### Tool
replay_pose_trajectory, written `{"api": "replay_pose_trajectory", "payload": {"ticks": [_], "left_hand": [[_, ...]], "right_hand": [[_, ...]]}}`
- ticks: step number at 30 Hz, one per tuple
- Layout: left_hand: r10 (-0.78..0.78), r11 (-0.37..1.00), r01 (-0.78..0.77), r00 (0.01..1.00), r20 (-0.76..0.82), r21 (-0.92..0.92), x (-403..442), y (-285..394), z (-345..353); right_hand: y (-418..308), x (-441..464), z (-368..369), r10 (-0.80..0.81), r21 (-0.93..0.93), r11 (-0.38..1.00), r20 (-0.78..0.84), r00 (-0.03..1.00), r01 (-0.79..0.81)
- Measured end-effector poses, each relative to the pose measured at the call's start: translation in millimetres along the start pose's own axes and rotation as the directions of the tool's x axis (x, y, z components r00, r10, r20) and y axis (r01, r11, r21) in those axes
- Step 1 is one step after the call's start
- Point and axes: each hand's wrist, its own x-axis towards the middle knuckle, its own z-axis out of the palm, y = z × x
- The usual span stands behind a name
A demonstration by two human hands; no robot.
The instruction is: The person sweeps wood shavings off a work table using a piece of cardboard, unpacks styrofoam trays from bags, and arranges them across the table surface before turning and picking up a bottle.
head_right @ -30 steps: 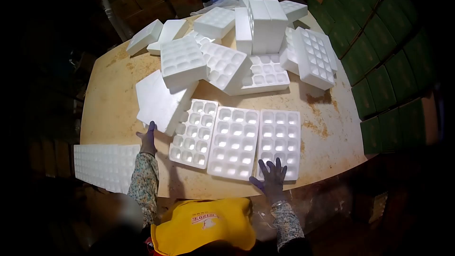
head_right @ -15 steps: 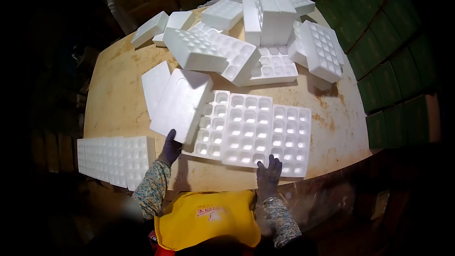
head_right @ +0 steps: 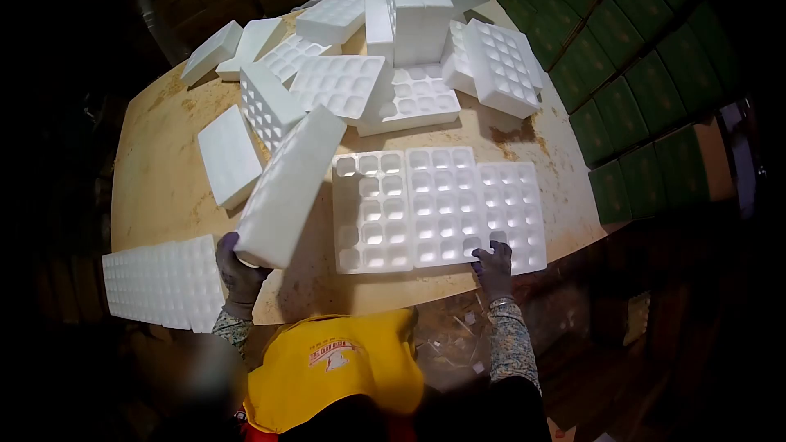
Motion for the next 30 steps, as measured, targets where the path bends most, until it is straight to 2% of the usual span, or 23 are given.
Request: {"api": "replay_pose_trajectory", "payload": {"ticks": [1,2,3,4,6,7,9,11,13,15,16,17,18,19,21,22,23,24,25,26,27,28,30], "left_hand": [[0.222,0.956,-0.222,0.975,0.021,0.193,-7.7,-8.0,-3.3],[0.223,0.955,-0.222,0.975,0.017,0.194,-23.3,-20.2,-2.9],[0.266,0.933,-0.288,0.955,0.128,0.215,-45.6,-33.1,2.3],[0.306,0.906,-0.359,0.922,0.239,0.224,-61.5,-41.3,10.3],[0.279,0.901,-0.34,0.93,0.239,0.269,-79.1,-48.5,27.1],[0.235,0.894,-0.307,0.941,0.243,0.325,-83.8,-47.5,32.7],[0.201,0.915,-0.263,0.954,0.223,0.304,-85.6,-41.2,39.6],[0.147,0.922,-0.211,0.967,0.208,0.325,-83.4,-53.0,41.9],[0.153,0.909,-0.235,0.956,0.249,0.344,-77.3,-57.8,43.6],[0.151,0.883,-0.28,0.929,0.337,0.378,-68.2,-61.3,44.0],[0.132,0.891,-0.276,0.918,0.374,0.362,-66.6,-66.7,52.2],[0.084,0.949,-0.199,0.908,0.411,0.245,-63.8,-67.2,59.8],[0.11,0.945,-0.241,0.869,0.482,0.219,-61.0,-64.1,67.0],[0.203,0.932,-0.328,0.822,0.532,0.151,-62.7,-71.3,76.0],[0.212,0.889,-0.381,0.835,0.508,0.255,-47.9,-38.1,62.8],[0.194,0.893,-0.364,0.842,0.503,0.266,-43.8,-17.8,59.6],[0.089,0.926,-0.266,0.844,0.529,0.267,-39.7,1.9,57.7],[-0.01,0.949,-0.169,0.83,0.558,0.267,-39.0,17.1,57.3],[0.055,0.974,-0.176,0.795,0.604,0.142,-40.7,29.6,59.7],[-0.023,0.982,-0.11,0.741,0.672,0.155,-43.5,41.7,72.1],[-0.093,0.984,-0.049,0.676,0.731,0.171,-45.0,48.6,83.6],[-0.092,0.984,-0.05,0.677,0.73,0.171,-44.7,48.3,89.8],[-0.065,0.998,0.025,0.549,0.833,0.061,-39.4,42.1,101.3]], "right_hand": [[1.3,1.1,0.9,-0.007,0.002,1.0,-0.001,1.0,0.007],[1.7,1.0,0.9,-0.085,-0.019,0.996,-0.068,0.994,0.084],[3.9,-0.9,-0.9,-0.161,-0.048,0.987,-0.136,0.977,0.156],[-0.2,-8.4,-7.4,-0.157,-0.055,0.987,-0.146,0.977,0.15],[-18.6,-32.4,-21.6,-0.003,-0.211,0.976,-0.259,0.966,-0.054],[-15.9,-39.2,-17.2,-0.007,-0.217,0.975,-0.263,0.965,-0.052],[-6.6,-47.1,-7.1,0.035,-0.139,0.989,-0.111,0.993,-0.051],[1.3,-34.2,-12.1,0.053,-0.16,0.985,-0.091,0.994,-0.067],[1.4,-14.6,-16.0,-0.027,-0.027,0.999,-0.139,0.99,0.024],[8.6,-6.2,-16.2,-0.064,-0.03,0.998,-0.077,0.995,0.061],[7.5,-2.2,-18.1,-0.061,-0.058,0.996,-0.001,0.998,0.061],[1.7,-0.2,-19.7,-0.056,-0.084,0.995,0.072,0.996,0.062],[-8.0,-0.4,-28.1,-0.016,-0.141,0.989,0.115,0.993,0.032],[-8.4,-1.0,-24.0,-0.03,-0.131,0.99,0.115,0.993,0.045],[-3.4,-11.9,-19.0,-0.002,-0.205,0.979,0.065,0.998,0.015],[-5.4,-14.0,-19.8,0.039,-0.203,0.979,0.077,0.996,-0.023],[-9.1,-11.4,-21.6,0.026,-0.203,0.979,0.086,0.996,-0.008],[-13.3,-13.2,-21.8,0.085,-0.147,0.987,0.1,0.991,-0.07],[-14.8,-14.8,-22.4,0.144,-0.093,0.987,0.116,0.983,-0.134],[-12.2,-13.3,-18.2,0.14,-0.095,0.987,0.12,0.983,-0.129],[-9.7,-9.5,-11.5,0.099,-0.015,0.995,0.115,0.988,-0.098],[-6.6,-6.1,-5.9,0.061,0.066,0.995,0.103,0.993,-0.068],[-0.6,-2.8,0.6,0.06,0.102,0.992,0.112,0.992,-0.071]]}}
